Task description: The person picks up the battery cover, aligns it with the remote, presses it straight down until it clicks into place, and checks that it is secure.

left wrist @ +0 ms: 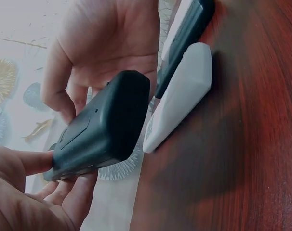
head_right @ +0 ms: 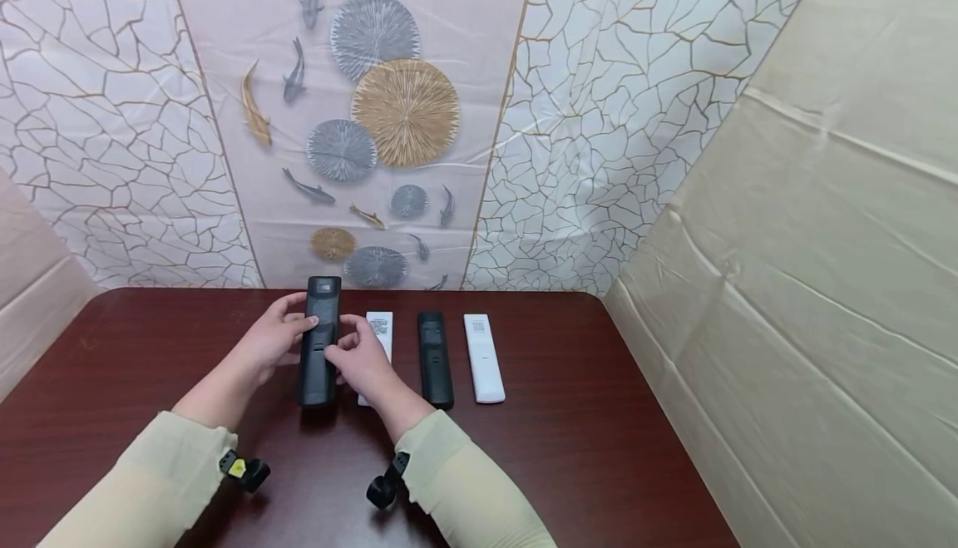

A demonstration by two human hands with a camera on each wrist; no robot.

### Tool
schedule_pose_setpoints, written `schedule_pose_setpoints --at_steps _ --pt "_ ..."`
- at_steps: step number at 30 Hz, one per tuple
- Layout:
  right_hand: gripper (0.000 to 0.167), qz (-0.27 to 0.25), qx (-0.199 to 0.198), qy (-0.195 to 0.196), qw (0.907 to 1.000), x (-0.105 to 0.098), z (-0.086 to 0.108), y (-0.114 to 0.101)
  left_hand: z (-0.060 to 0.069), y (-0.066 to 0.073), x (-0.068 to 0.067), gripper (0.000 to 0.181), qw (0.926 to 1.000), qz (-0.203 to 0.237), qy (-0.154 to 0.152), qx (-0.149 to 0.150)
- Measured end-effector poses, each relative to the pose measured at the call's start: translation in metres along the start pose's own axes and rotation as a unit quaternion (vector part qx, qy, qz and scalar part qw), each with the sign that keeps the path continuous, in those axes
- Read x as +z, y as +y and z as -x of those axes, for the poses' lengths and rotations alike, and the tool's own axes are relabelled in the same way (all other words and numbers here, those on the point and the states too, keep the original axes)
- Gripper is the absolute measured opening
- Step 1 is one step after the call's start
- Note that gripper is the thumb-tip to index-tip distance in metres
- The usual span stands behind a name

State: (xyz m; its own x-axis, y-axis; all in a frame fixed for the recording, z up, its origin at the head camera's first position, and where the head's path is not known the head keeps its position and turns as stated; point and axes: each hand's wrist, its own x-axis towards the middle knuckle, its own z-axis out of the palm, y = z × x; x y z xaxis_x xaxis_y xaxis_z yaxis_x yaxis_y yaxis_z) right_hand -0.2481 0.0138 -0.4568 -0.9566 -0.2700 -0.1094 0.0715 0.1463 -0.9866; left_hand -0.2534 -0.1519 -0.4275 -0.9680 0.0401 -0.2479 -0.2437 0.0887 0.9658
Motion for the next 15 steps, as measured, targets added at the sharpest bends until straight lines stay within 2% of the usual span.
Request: schedule_pose_setpoints --at_steps 7,15 --pt "0.051 0.009 -0.002 -0.003 1.0 0.0024 -0.0041 0.0041 0.0019 0.0003 -0.0024 0.066 0.9999 0.004 0.002 -0.011" --pt "0.05 -0.01 0.012 -0.008 0.9998 0.0014 -0.0023 0.0028 0.0033 -0.0005 -0.0075 0.069 0.9996 0.007 -0.024 -0.01"
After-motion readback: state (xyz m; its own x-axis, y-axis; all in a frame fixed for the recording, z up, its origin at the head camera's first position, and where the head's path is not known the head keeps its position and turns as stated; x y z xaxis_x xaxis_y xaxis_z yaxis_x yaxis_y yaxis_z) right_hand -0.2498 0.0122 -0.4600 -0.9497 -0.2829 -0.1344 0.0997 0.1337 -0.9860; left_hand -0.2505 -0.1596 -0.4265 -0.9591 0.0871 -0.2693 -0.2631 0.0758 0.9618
